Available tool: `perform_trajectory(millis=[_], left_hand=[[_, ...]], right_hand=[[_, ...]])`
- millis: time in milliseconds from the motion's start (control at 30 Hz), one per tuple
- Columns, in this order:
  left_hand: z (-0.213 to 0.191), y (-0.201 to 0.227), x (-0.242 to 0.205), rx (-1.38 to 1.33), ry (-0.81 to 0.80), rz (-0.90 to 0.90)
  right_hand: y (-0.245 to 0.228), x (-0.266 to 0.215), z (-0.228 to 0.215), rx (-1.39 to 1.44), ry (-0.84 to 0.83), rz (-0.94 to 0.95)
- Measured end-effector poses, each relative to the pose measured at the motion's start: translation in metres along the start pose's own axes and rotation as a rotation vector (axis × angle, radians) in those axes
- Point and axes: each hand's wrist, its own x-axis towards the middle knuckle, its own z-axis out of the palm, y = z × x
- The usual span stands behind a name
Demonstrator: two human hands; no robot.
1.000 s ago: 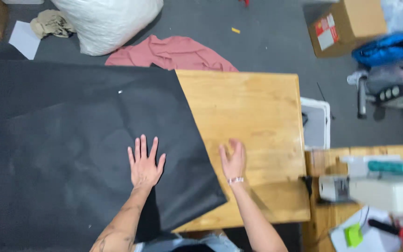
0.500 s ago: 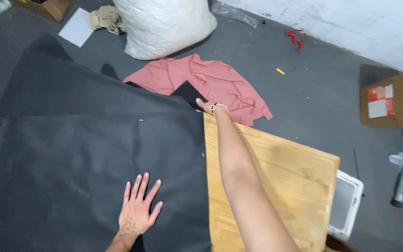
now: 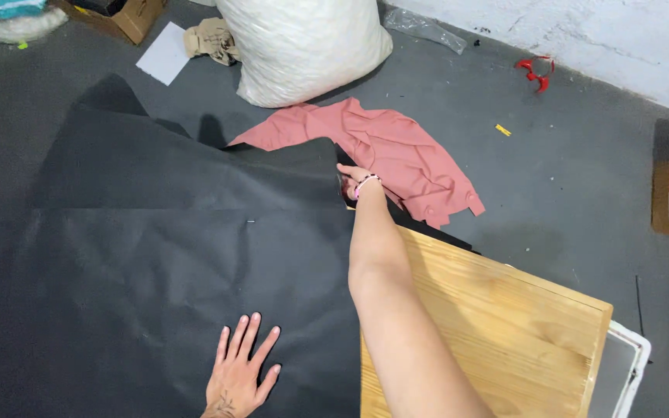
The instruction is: The person uses a long metal ruler and large scissors to cut a piece of black fabric on a wooden table. They then fold the fabric and place it into a white plastic bin. Finally, they pick up the ruler and a piece of chalk to mark the fabric.
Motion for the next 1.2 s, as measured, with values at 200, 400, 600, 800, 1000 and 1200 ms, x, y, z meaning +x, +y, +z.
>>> perform_trajectory(millis=[200, 400, 600, 800, 1000, 1200], left_hand=[[-0.001, 0.002, 0.002, 0.002, 0.025, 0.007], [0.001, 0.003, 0.000, -0.006, 0.019, -0.005], [0.000, 0.000, 0.000, 0.008, -0.009, 0.004], [0.000, -0.001, -0.001, -0.032, -0.004, 0.004], [-0.006, 0.001, 0.001, -0.053, -0.008, -0.007], [0.000, 0.002, -0.005, -0.023, -0.009, -0.011]], right_hand=[[0.016, -0.075, 0.022, -0.007, 0.315, -0.021], [0.006, -0.054, 0.071, -1.691, 0.167, 0.036], [0.012, -0.037, 0.043, -0.176, 0.284, -0.129], [0.002, -0.037, 0.022, 0.097, 0.557, -0.388], [-0.007, -0.037, -0.033, 0.881, -0.027, -0.537], [0.002, -0.174, 0.067, 1.046, -0.142, -0.719]])
